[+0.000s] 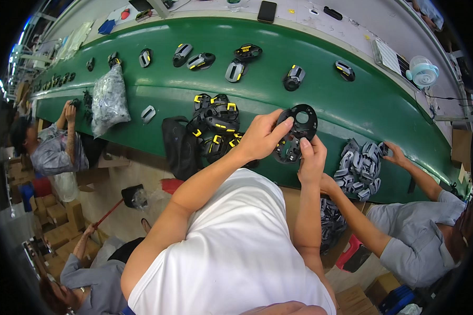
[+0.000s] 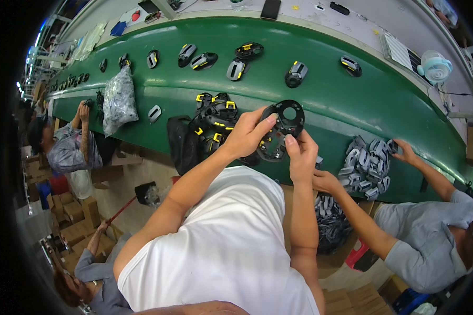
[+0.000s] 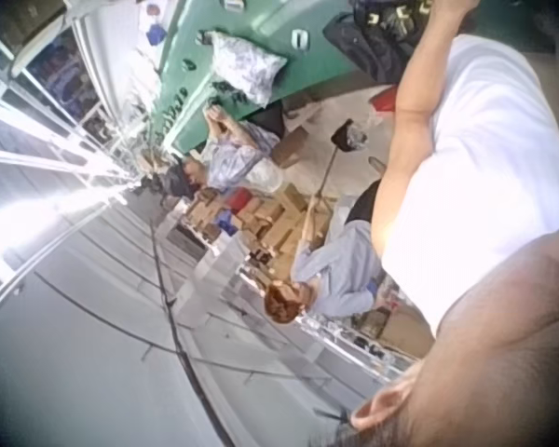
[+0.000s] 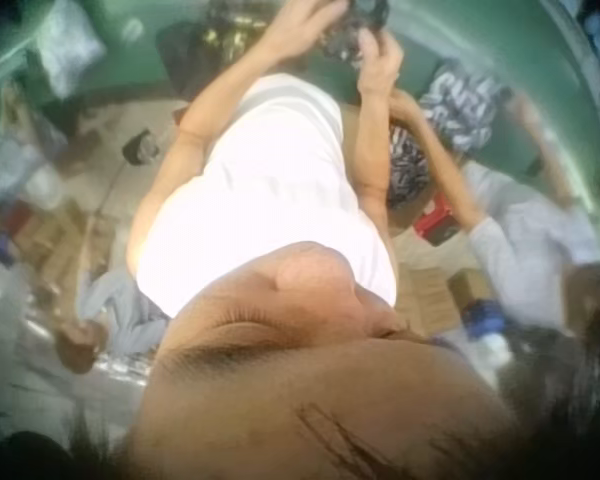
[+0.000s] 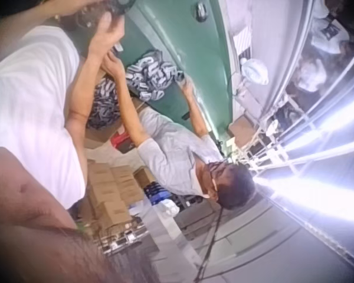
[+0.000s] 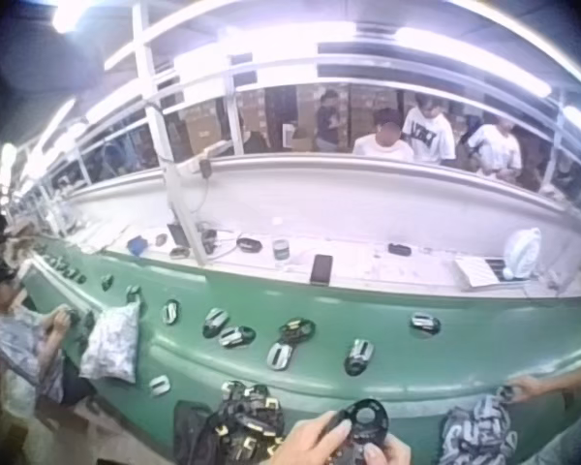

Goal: The person assembles plastic housing and internal electronics by hand on an assembly line, taking components from a cardboard box and fitting them together.

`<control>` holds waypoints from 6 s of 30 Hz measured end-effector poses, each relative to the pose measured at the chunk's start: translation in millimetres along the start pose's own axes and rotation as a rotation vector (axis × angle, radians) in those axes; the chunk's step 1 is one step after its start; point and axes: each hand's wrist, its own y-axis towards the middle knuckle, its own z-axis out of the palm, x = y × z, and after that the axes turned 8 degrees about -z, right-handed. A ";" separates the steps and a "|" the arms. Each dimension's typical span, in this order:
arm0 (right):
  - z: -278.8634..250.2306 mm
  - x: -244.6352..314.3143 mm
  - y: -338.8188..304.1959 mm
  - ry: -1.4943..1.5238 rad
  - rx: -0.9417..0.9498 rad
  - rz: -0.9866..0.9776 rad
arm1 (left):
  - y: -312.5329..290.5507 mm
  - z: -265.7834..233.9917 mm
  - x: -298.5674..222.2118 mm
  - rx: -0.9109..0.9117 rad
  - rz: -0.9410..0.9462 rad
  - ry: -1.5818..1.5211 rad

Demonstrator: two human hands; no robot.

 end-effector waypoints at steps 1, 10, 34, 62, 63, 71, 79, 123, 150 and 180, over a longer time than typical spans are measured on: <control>2.7 1.2 -1.3 0.002 -0.001 0.002 | -0.9 -0.9 0.6 0.000 -0.003 0.002; 16.0 10.1 -7.5 0.078 -0.031 -0.022 | -10.3 1.8 9.9 -0.082 0.075 -0.124; -92.5 -77.6 36.2 -0.888 -0.076 0.152 | 151.0 -78.8 118.9 -0.638 0.116 1.311; -42.9 -97.9 -23.6 0.600 -0.098 0.723 | -11.7 -10.3 90.3 0.625 0.656 1.325; -48.2 -104.4 -26.7 0.643 -0.029 0.704 | -14.2 -10.2 89.3 0.600 0.690 1.266; -38.4 -77.1 -34.3 0.566 0.013 0.519 | -34.1 -41.8 52.9 0.583 0.281 0.519; -6.4 -57.2 -26.0 0.254 0.024 0.335 | -32.7 -12.5 94.4 0.100 -0.325 -0.376; 8.6 28.6 -9.6 -0.025 0.154 0.115 | -24.4 -9.5 14.6 -0.095 0.129 0.165; 11.6 22.4 -20.4 -0.042 0.086 0.210 | -33.6 -1.8 -1.7 -0.127 -0.007 0.245; 27.9 -39.4 8.4 0.036 -0.005 -0.095 | 6.0 -10.5 57.6 -0.126 -0.188 -0.361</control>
